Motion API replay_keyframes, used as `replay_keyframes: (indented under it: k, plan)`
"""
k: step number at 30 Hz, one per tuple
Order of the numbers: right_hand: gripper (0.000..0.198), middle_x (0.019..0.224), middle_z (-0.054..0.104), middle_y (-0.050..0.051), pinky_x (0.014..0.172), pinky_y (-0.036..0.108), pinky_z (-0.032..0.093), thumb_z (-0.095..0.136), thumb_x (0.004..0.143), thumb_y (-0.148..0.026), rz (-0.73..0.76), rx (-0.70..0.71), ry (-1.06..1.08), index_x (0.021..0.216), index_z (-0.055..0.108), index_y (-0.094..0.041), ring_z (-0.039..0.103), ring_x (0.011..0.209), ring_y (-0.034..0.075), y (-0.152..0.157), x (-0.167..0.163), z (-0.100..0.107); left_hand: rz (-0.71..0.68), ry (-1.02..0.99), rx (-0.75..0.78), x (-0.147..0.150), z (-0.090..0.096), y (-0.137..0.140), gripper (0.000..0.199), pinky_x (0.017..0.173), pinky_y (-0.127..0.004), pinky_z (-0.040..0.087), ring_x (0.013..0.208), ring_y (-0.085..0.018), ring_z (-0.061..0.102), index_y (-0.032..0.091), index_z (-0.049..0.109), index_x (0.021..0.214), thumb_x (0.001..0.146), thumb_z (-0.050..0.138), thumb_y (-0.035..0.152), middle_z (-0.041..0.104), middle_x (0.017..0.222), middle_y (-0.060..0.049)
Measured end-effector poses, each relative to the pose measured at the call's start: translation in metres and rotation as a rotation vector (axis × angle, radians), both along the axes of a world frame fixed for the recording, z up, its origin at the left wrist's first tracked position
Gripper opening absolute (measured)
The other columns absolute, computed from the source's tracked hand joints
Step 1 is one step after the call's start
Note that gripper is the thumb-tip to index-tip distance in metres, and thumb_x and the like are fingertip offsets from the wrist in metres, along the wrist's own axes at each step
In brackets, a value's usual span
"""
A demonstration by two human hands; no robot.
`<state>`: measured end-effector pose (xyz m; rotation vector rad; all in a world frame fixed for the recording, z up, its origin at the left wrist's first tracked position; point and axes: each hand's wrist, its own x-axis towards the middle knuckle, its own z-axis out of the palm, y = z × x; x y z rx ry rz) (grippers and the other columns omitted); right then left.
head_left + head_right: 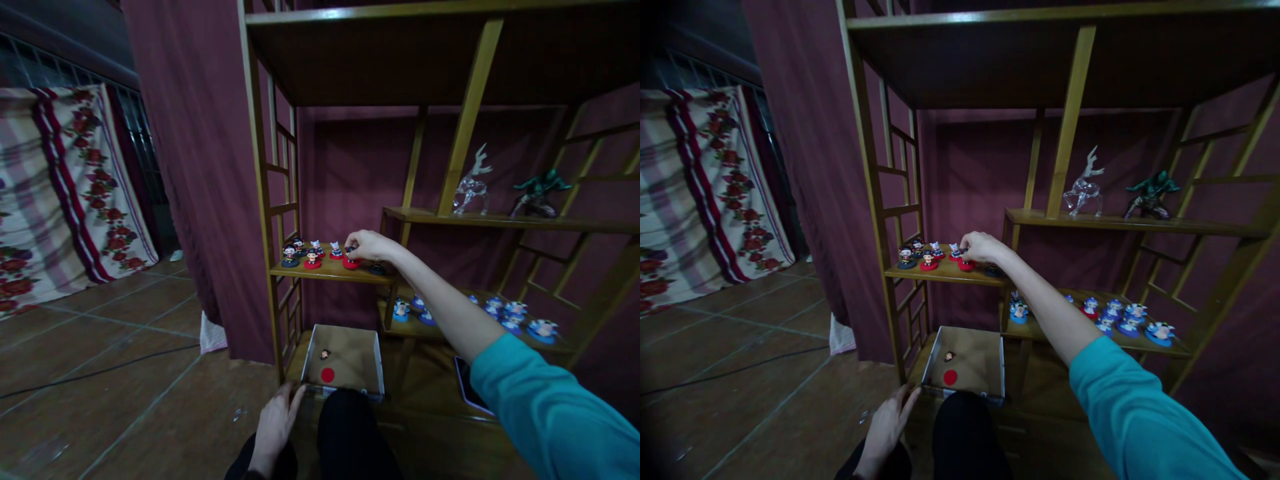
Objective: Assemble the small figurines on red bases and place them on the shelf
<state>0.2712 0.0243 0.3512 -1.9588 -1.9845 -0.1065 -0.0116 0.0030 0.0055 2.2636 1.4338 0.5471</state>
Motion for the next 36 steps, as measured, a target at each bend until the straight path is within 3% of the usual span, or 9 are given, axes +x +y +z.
replay_keyframes:
  k: [8,15,27,36]
  plan:
    - [0.027,0.086,0.068,-0.001,0.059,0.021,0.037,0.064,0.061,-0.034,-0.069,-0.043,-0.113,0.086,0.064,-0.026,0.059,0.078,0.014,-0.008,0.003,-0.002,-0.018,0.026,-0.017,0.0,0.002,-0.003,0.05,0.086,-0.027,0.039,0.102,-0.019,0.057,0.021,0.052,0.111,0.085,0.023,0.052,0.062,0.11,-0.007]
    - [0.027,0.088,0.068,-0.001,0.068,0.024,0.039,0.064,0.061,-0.037,-0.09,-0.021,-0.155,0.086,0.065,-0.028,0.058,0.087,0.017,-0.01,0.002,-0.005,-0.004,0.044,0.014,-0.001,-0.003,-0.002,0.048,0.087,-0.026,0.039,0.104,-0.019,0.056,0.02,0.051,0.111,0.085,0.024,0.05,0.061,0.111,-0.008]
    - [0.028,0.085,0.068,-0.002,0.057,0.02,0.037,0.064,0.061,-0.036,-0.025,-0.08,-0.104,0.087,0.063,-0.025,0.059,0.075,0.013,-0.003,0.007,-0.004,0.01,0.066,0.036,0.002,-0.001,-0.002,0.048,0.076,-0.025,0.042,0.094,-0.02,0.061,0.021,0.055,0.105,0.085,0.022,0.051,0.066,0.1,-0.008]
    - [0.033,0.087,0.068,0.0,0.056,0.019,0.038,0.067,0.059,-0.034,-0.008,-0.126,-0.137,0.09,0.063,-0.023,0.059,0.074,0.013,0.002,0.01,0.001,0.013,0.106,-0.015,0.003,0.01,-0.006,0.046,0.08,-0.025,0.041,0.096,-0.019,0.06,0.022,0.055,0.107,0.085,0.025,0.049,0.065,0.102,-0.007]
